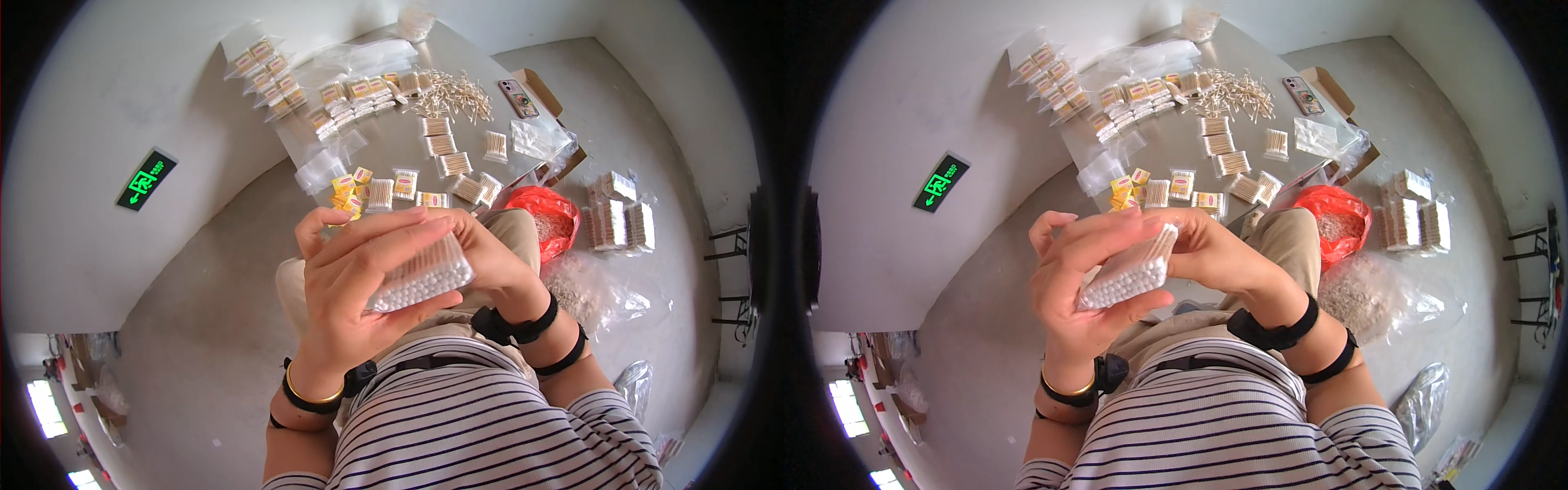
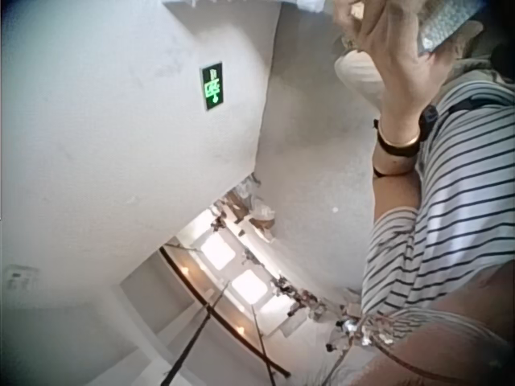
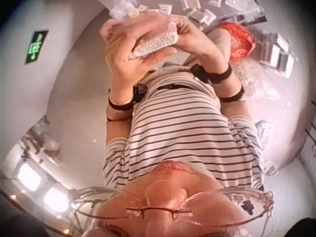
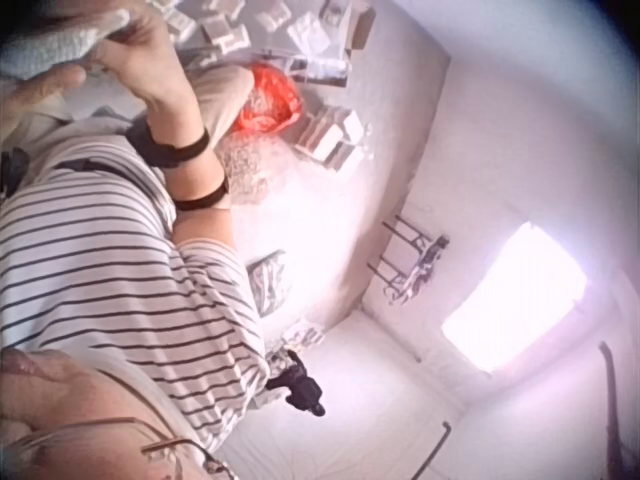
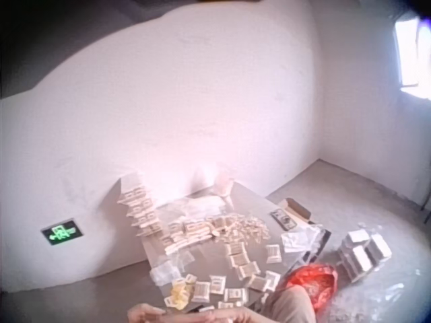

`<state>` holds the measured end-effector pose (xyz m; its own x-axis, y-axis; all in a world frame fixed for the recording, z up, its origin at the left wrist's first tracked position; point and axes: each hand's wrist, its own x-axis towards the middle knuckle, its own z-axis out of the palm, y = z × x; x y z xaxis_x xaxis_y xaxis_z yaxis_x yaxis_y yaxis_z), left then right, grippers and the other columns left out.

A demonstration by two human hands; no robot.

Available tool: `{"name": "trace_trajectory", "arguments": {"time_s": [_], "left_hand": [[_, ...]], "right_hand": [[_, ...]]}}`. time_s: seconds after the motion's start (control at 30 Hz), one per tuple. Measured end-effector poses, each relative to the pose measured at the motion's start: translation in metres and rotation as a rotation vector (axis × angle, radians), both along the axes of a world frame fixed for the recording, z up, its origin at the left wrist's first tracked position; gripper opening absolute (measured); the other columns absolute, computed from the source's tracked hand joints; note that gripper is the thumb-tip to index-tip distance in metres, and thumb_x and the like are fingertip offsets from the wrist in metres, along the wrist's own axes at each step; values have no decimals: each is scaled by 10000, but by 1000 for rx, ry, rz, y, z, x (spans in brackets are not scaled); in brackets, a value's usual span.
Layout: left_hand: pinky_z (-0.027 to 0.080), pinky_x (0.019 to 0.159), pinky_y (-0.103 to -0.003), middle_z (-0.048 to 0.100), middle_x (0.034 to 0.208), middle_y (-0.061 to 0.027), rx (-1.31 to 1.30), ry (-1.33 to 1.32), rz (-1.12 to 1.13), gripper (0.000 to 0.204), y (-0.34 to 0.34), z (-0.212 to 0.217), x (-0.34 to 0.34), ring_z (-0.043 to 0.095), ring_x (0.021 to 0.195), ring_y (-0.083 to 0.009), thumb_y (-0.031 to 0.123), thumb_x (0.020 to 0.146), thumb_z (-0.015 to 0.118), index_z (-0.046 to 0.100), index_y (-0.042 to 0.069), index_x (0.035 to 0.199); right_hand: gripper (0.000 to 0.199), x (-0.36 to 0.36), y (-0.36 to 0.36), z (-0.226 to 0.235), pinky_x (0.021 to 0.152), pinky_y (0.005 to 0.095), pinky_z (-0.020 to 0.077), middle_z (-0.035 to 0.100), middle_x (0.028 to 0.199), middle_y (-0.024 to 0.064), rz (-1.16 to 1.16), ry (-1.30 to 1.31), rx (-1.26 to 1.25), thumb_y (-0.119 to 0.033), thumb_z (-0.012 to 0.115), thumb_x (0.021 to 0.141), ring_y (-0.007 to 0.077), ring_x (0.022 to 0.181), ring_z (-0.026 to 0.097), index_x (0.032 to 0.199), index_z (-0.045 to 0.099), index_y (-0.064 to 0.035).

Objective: The person packs cotton swabs into small plastic bags, seals them, and places them on a table. The person handles loose cotton swabs and pre-sealed packages, arranging them in rows.

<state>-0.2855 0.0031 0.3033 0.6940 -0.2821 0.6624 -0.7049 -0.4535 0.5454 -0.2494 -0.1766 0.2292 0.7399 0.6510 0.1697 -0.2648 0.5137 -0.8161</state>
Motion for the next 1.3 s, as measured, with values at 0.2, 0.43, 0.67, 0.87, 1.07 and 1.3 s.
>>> {"name": "trace_trajectory", "arguments": {"time_s": [0.2,0.43,0.67,0.87,1.07,1.3], "left_hand": [[325,987,-353,777,1076,18,60,-146,-27,352,17,-7,3,729,1034,-138,221,767,856,711,147,1079],[332,994,-357,780,1060,13,-7,-53,14,268,20,-23,10,739,959,-133,170,827,803,704,137,1074],[349,1032,-376,777,1072,-8,-47,48,121,233,26,-66,24,732,886,-136,155,876,759,691,96,1092],[380,1046,-385,781,1054,-19,3,68,148,220,35,-74,35,731,867,-141,166,886,755,695,83,1080],[354,1037,-374,774,1091,-4,2,94,115,245,44,-84,45,722,901,-128,143,896,726,687,104,1134],[370,1027,-377,771,1074,35,4,68,107,261,48,-106,57,718,882,-105,148,877,747,693,134,1132]], "right_hand": [[389,4,-5,-2,962,267,509,696,1168,9,56,29,99,-28,729,912,75,1059,640,1287,626,-28],[400,9,0,-19,969,294,535,700,1163,37,-8,34,48,-25,715,922,112,1074,657,1306,604,-16],[363,22,13,-32,972,346,563,701,1171,102,-7,159,-85,-26,644,977,162,1078,678,1328,564,14],[332,39,16,-50,948,319,561,711,1152,84,-52,111,-320,-50,681,955,149,1051,685,1272,600,4],[353,48,26,-63,947,308,553,714,1146,69,-49,223,-182,-30,720,909,144,1043,685,1250,628,-11],[328,54,27,-70,961,306,545,716,1135,78,-31,273,-147,-17,714,906,144,1045,684,1228,651,-3]]}}
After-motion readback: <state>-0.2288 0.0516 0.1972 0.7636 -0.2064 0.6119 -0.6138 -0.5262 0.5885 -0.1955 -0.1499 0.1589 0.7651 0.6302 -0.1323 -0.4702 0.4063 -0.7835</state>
